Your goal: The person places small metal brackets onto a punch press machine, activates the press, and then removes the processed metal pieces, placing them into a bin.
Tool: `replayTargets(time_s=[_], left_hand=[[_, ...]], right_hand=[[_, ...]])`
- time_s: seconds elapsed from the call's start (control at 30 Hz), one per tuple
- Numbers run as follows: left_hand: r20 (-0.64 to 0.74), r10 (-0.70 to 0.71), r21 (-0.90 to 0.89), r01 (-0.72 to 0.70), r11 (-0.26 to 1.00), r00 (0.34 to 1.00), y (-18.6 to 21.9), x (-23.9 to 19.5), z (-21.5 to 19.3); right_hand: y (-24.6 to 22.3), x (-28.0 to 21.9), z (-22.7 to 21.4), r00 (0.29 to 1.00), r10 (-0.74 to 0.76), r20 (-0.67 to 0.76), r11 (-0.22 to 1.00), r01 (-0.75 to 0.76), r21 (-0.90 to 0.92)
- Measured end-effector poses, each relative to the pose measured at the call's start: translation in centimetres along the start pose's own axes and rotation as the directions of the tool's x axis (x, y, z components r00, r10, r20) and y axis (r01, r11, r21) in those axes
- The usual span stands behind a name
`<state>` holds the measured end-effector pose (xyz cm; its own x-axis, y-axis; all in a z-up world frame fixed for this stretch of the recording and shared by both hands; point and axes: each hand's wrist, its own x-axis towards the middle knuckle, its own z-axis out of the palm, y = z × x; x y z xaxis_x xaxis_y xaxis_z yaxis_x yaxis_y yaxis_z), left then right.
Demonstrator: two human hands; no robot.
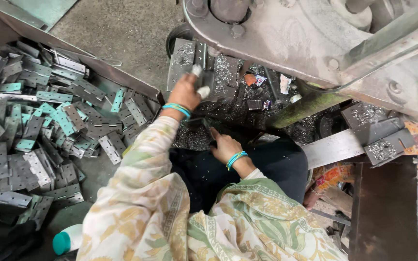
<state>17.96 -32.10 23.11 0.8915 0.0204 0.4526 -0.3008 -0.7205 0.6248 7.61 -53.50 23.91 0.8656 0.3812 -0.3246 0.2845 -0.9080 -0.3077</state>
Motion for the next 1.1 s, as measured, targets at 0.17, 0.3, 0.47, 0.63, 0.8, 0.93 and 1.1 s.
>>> replayTargets(time_s=[0.17,0.3,0.47,0.63,0.8,0.93,1.1], left_hand=[[0.321,0.029,0.549,-0.211,0.809,0.947,1.5,-1.6,5.0],[0.273,0.014,0.567,-0.173,0.805,0.962,-0.2,-2.8,4.9],[0.135,-0.054,0.636,-0.045,0.770,0.989,-0.6,-2.4,3.9],[0.134,-0.108,0.604,0.006,0.797,0.985,-1.0,-0.6,5.4],[0.135,-0.099,0.598,-0.001,0.801,0.986,-1.3,-0.1,5.8],[0.153,-0.124,0.582,0.012,0.813,0.980,-1.1,0.0,5.5],[0.158,-0.092,0.582,-0.017,0.813,0.983,-1.0,0.2,5.1]], right_hand=[[0.4,0.4,0.2,1.000,-0.004,-0.001,1.000,0.004,-0.010],[0.3,0.3,0.7,1.000,-0.009,-0.010,1.000,0.009,-0.012],[-0.1,0.4,0.5,1.000,-0.001,-0.003,0.999,0.000,-0.041],[0.0,0.5,0.6,1.000,-0.001,-0.006,0.998,0.000,-0.058],[0.6,0.1,2.8,0.999,0.034,-0.016,0.998,-0.035,-0.051],[1.0,-0.7,5.2,0.996,0.061,-0.071,0.998,-0.059,0.031],[1.3,-0.2,5.4,0.998,0.014,-0.053,0.999,-0.011,0.052]])
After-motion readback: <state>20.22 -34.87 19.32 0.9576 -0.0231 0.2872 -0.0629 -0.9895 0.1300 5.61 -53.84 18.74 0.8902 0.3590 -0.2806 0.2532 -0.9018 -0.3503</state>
